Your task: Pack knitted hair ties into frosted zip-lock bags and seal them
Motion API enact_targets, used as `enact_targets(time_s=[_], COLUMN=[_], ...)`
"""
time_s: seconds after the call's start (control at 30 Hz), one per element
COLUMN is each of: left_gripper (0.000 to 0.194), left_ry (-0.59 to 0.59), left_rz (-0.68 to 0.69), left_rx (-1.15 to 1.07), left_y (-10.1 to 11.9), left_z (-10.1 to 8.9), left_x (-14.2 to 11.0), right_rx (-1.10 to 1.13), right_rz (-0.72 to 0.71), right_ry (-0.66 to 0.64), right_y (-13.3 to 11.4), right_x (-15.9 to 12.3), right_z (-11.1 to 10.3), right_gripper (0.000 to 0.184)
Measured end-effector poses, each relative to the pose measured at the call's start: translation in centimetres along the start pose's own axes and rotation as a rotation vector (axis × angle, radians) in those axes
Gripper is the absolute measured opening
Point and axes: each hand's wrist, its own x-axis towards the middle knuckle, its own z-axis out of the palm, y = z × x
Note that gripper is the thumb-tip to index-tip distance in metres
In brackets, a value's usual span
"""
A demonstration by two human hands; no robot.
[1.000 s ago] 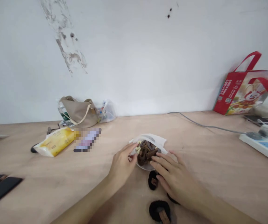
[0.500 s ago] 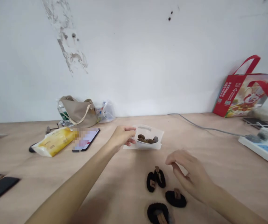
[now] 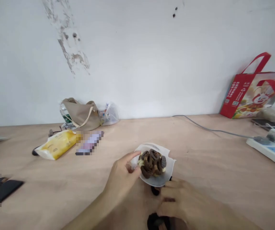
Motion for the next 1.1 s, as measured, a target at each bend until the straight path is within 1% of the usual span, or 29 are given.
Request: enact_targets(time_s=[0.07, 0.17, 0.23, 0.27, 0.4, 0.5, 0.6, 0.67, 0.7, 0.77, 0.83, 0.87, 0.9, 0.93, 1.03, 1.1], left_gripper=[0.052, 0.052, 0.052, 0.052, 0.050, 0.051, 0.052, 0.053, 0.053, 0.053, 0.053, 0.052, 0.052, 0.052, 0.051, 0.052], left_ry=[0.022, 0.042, 0.055, 0.059, 0.055, 0.051, 0.047, 0.040, 0.040, 0.045, 0.045, 0.047, 0.048, 0.050, 0.053, 0.044], left_rz=[0.048, 0.083, 0.101, 0.110, 0.120, 0.109, 0.108, 0.108, 0.108, 0.114, 0.109, 0.102, 0.094, 0.084, 0.077, 0.086], left_rx=[0.016, 0.042, 0.060, 0.067, 0.072, 0.059, 0.051, 0.051, 0.050, 0.041, 0.026, 0.017, 0.010, 0.006, 0.013, 0.021], left_y=[-0.5, -1.1, -1.4, -1.5, -1.8, -1.8, -1.8, -1.7, -1.7, -1.6, -1.5, -1.5, -1.5, -1.4, -1.4, -1.3], left_z=[0.1, 0.2, 0.2, 0.2, 0.2, 0.2, 0.3, 0.4, 0.4, 0.4, 0.4, 0.4, 0.4, 0.4, 0.4, 0.5], left_x=[-0.6, -0.8, -0.7, -0.7, -0.6, -0.6, -0.7, -0.7, -0.8, -0.9, -1.0, -1.0, -1.0, -1.0, -1.0, -0.9], right_rx=[-0.006, -0.044, -0.103, -0.144, -0.273, -0.239, -0.061, 0.045, 0.061, 0.016, -0.065, -0.092, -0.106, -0.110, -0.129, -0.196], right_rz=[0.007, 0.008, -0.055, -0.088, -0.140, -0.155, -0.080, -0.014, 0.014, 0.074, 0.129, 0.137, 0.127, 0.089, -0.114, -0.192], right_ry=[0.027, 0.116, 0.152, 0.171, 0.226, 0.203, 0.222, 0.313, 0.383, 0.523, 0.641, 0.666, 0.672, 0.655, 0.562, 0.521], right_y=[0.1, 0.3, 0.3, 0.3, 0.2, 0.0, -0.2, -0.3, -0.2, 0.0, 0.3, 0.3, 0.3, 0.2, -0.3, -0.5], right_x=[0.0, 0.0, 0.1, 0.2, 0.6, 0.5, 0.2, 0.1, 0.1, 0.1, 0.1, 0.1, 0.1, 0.1, 0.6, 1.1], right_z=[0.4, 1.1, 1.7, 2.1, 3.1, 2.7, 1.7, 1.2, 1.1, 1.0, 1.1, 1.1, 1.2, 1.4, 2.1, 3.1], right_gripper=[0.011, 0.010, 0.005, 0.006, 0.020, 0.020, 0.018, 0.016, 0.014, 0.009, 0.020, 0.026, 0.029, 0.029, 0.021, 0.019])
